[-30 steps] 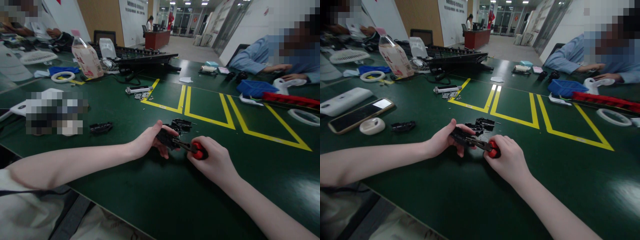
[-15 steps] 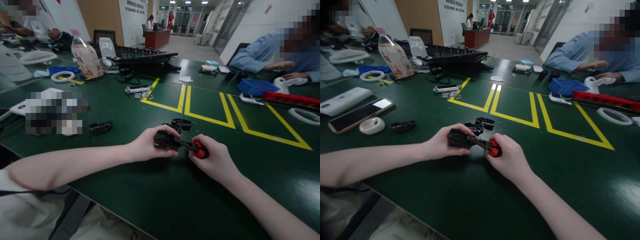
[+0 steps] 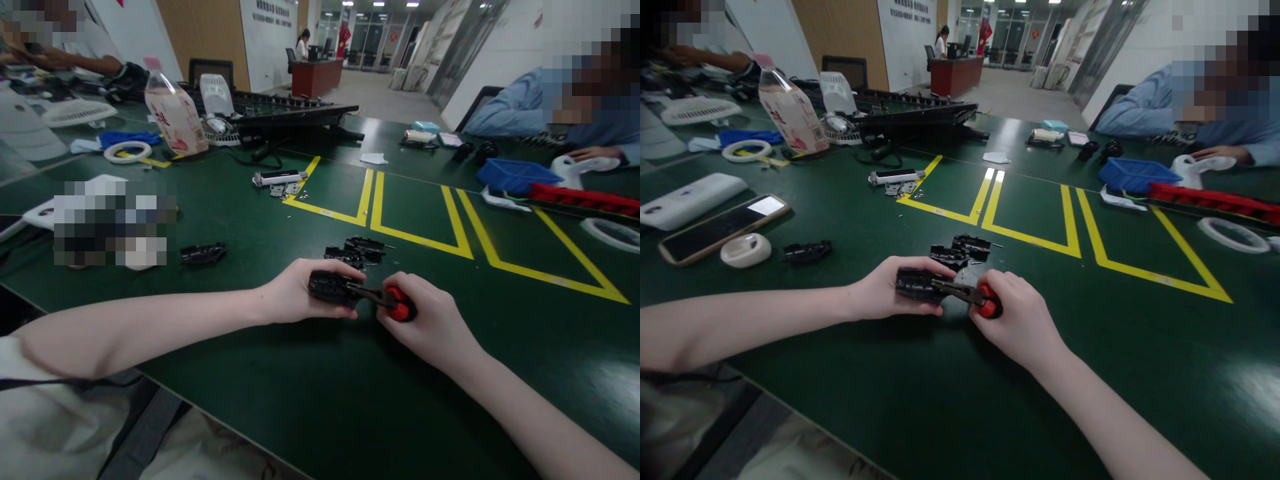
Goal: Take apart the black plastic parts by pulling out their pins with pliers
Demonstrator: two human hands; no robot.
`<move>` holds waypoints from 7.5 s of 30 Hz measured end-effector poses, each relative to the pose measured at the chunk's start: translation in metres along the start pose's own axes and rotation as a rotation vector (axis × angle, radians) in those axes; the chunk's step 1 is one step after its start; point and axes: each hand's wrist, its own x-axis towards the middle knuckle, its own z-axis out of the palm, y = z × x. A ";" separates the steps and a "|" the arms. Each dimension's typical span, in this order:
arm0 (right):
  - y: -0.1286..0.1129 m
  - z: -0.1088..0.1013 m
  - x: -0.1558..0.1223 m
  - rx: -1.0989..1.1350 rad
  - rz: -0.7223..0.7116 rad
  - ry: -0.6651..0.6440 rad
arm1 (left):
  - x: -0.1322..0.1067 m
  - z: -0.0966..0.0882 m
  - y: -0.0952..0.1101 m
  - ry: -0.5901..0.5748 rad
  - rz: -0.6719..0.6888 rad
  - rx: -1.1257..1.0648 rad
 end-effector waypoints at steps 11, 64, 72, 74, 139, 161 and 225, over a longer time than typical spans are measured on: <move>-0.002 -0.001 0.000 -0.003 0.005 -0.010 | -0.002 0.002 0.003 0.025 0.002 0.050; -0.003 -0.002 0.001 -0.034 -0.002 -0.051 | -0.001 0.001 0.005 -0.099 -0.042 -0.075; -0.005 -0.002 0.003 -0.090 -0.012 -0.047 | -0.001 0.002 0.005 -0.044 -0.045 -0.020; -0.006 -0.002 0.003 -0.095 -0.016 -0.040 | -0.001 0.002 0.005 -0.031 -0.038 -0.002; -0.007 -0.003 0.002 -0.180 -0.036 0.073 | 0.002 -0.003 0.003 -0.043 -0.164 -0.207; -0.003 -0.006 0.004 -0.183 0.007 0.042 | 0.005 -0.004 0.008 -0.111 -0.282 -0.123; -0.005 -0.004 0.002 -0.248 -0.139 0.041 | 0.008 -0.029 0.016 -0.358 -0.521 -0.007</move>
